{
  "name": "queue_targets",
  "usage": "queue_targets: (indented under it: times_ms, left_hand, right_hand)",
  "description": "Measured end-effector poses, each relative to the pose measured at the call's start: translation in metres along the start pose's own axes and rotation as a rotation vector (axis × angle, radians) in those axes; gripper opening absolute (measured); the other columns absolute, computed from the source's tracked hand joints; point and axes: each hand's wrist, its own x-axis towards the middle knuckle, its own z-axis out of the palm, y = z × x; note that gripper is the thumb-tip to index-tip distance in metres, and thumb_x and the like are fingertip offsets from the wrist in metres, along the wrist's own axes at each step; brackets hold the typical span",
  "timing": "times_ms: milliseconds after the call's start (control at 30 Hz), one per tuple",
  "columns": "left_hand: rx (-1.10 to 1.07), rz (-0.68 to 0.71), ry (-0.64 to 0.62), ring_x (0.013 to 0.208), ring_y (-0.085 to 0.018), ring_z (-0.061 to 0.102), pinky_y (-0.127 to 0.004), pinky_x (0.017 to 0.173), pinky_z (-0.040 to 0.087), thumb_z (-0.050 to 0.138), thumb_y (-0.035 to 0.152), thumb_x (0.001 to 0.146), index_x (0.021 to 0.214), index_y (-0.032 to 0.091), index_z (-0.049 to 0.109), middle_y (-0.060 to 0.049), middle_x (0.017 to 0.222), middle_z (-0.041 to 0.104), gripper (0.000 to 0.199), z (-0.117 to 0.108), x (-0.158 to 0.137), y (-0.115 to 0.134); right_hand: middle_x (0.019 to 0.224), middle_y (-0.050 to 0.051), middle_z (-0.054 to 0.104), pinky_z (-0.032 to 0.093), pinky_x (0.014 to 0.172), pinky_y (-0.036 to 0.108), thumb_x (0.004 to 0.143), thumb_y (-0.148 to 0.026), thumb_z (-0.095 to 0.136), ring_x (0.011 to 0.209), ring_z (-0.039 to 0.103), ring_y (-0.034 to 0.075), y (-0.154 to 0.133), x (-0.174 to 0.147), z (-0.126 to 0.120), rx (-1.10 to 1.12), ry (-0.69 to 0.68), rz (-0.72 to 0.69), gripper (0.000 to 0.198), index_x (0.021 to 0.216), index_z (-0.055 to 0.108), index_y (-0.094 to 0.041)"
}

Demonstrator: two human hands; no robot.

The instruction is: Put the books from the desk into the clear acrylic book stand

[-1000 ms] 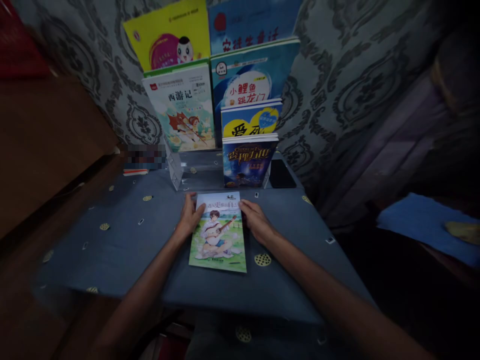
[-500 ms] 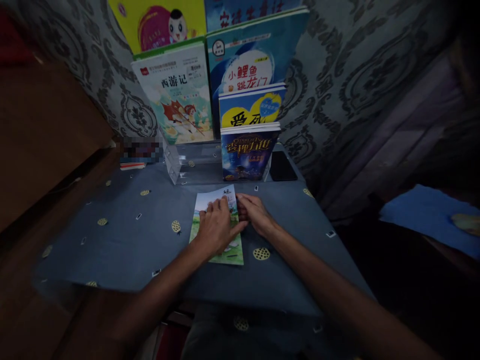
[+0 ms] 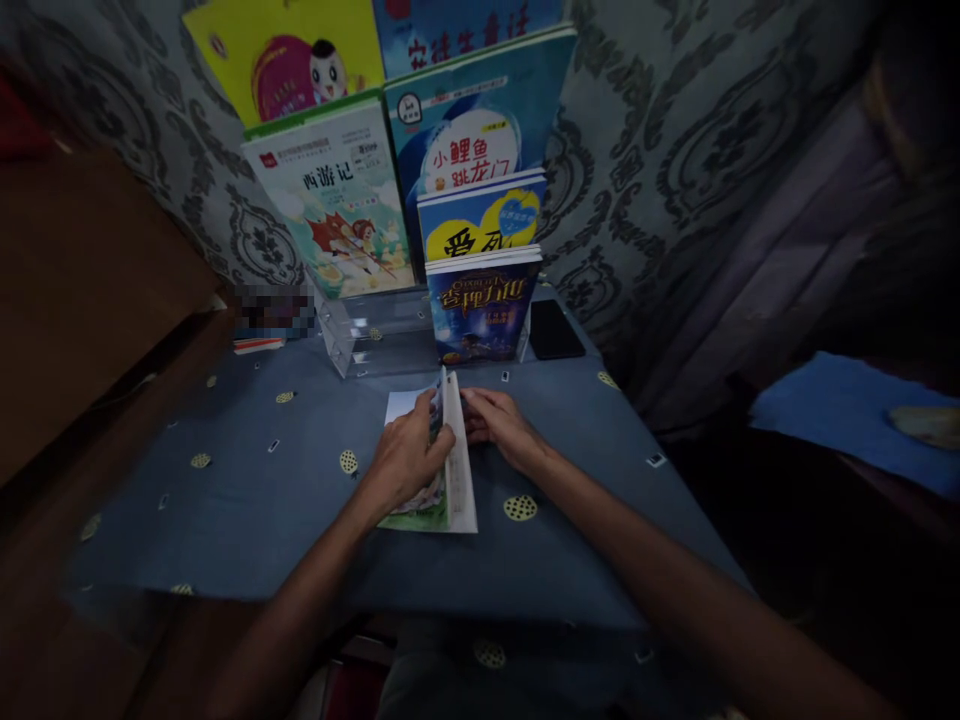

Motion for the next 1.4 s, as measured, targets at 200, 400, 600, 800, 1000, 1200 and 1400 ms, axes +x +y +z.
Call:
queue_targets:
  times_ms: [200, 400, 600, 800, 1000, 1200, 1400]
  left_hand:
    - [0.061, -0.004, -0.018, 0.113, -0.033, 0.067, -0.043, 0.093, 0.051, 0.045, 0.039, 0.096, 0.150, 0.012, 0.034, -0.018, 0.129, 0.067, 0.061, 0.002, -0.008, 0.008]
    - [-0.003, 0.050, 0.050, 0.115, -0.030, 0.064, -0.042, 0.095, 0.051, 0.043, 0.046, 0.097, 0.144, 0.017, 0.042, -0.016, 0.131, 0.065, 0.056, 0.004, -0.008, -0.027]
    - [-0.012, -0.014, 0.209, 0.137, -0.031, 0.047, -0.047, 0.113, 0.038, 0.043, 0.044, 0.097, 0.140, 0.014, 0.045, -0.019, 0.144, 0.052, 0.053, 0.018, -0.006, -0.064]
    - [-0.287, -0.102, 0.311, 0.140, -0.028, 0.045, -0.044, 0.117, 0.036, 0.043, 0.049, 0.096, 0.145, 0.011, 0.038, -0.020, 0.148, 0.047, 0.062, 0.022, 0.000, -0.074]
    - [-0.719, -0.328, 0.301, 0.135, -0.024, 0.052, -0.038, 0.109, 0.047, 0.035, 0.057, 0.098, 0.146, 0.020, 0.038, -0.013, 0.150, 0.050, 0.060, 0.016, 0.010, -0.079]
    - [-0.965, -0.290, 0.245, 0.128, -0.023, 0.059, -0.037, 0.104, 0.052, 0.035, 0.051, 0.100, 0.145, 0.021, 0.040, -0.010, 0.142, 0.059, 0.055, 0.020, 0.014, -0.066]
    - [-0.721, -0.275, 0.304, 0.119, -0.024, 0.064, -0.038, 0.100, 0.052, 0.043, 0.054, 0.097, 0.149, 0.023, 0.036, -0.010, 0.132, 0.064, 0.061, 0.024, 0.015, -0.088]
  right_hand:
    - [0.072, 0.004, 0.073, 0.055, 0.048, 0.018, 0.090, -0.039, 0.065, 0.055, 0.066, 0.011, 0.003, 0.001, -0.003, -0.017, 0.007, -0.031, 0.024, 0.089, 0.070, -0.016]
    - [0.069, 0.001, 0.075, 0.057, 0.051, 0.022, 0.071, -0.031, 0.085, 0.057, 0.069, 0.015, 0.008, 0.005, -0.006, -0.027, -0.040, -0.032, 0.031, 0.094, 0.070, -0.017]
    - [0.071, 0.003, 0.076, 0.060, 0.063, 0.027, 0.067, -0.025, 0.087, 0.065, 0.073, 0.018, 0.009, 0.003, -0.003, 0.053, -0.103, -0.009, 0.032, 0.091, 0.068, -0.017]
    - [0.080, 0.002, 0.078, 0.059, 0.071, 0.027, 0.065, -0.026, 0.088, 0.073, 0.074, 0.018, 0.007, -0.001, 0.002, 0.194, -0.105, 0.007, 0.039, 0.098, 0.068, -0.019]
    - [0.081, 0.002, 0.079, 0.059, 0.071, 0.029, 0.065, -0.027, 0.087, 0.072, 0.074, 0.019, 0.009, -0.002, 0.005, 0.188, -0.097, 0.028, 0.041, 0.100, 0.067, -0.021]
    - [0.090, 0.004, 0.080, 0.059, 0.074, 0.032, 0.060, -0.034, 0.090, 0.078, 0.075, 0.022, 0.012, -0.004, 0.010, 0.161, -0.134, 0.035, 0.050, 0.102, 0.066, -0.022]
    - [0.085, 0.004, 0.080, 0.059, 0.074, 0.034, 0.064, -0.035, 0.087, 0.076, 0.075, 0.022, 0.011, -0.003, 0.006, 0.086, -0.123, 0.024, 0.042, 0.099, 0.067, -0.020]
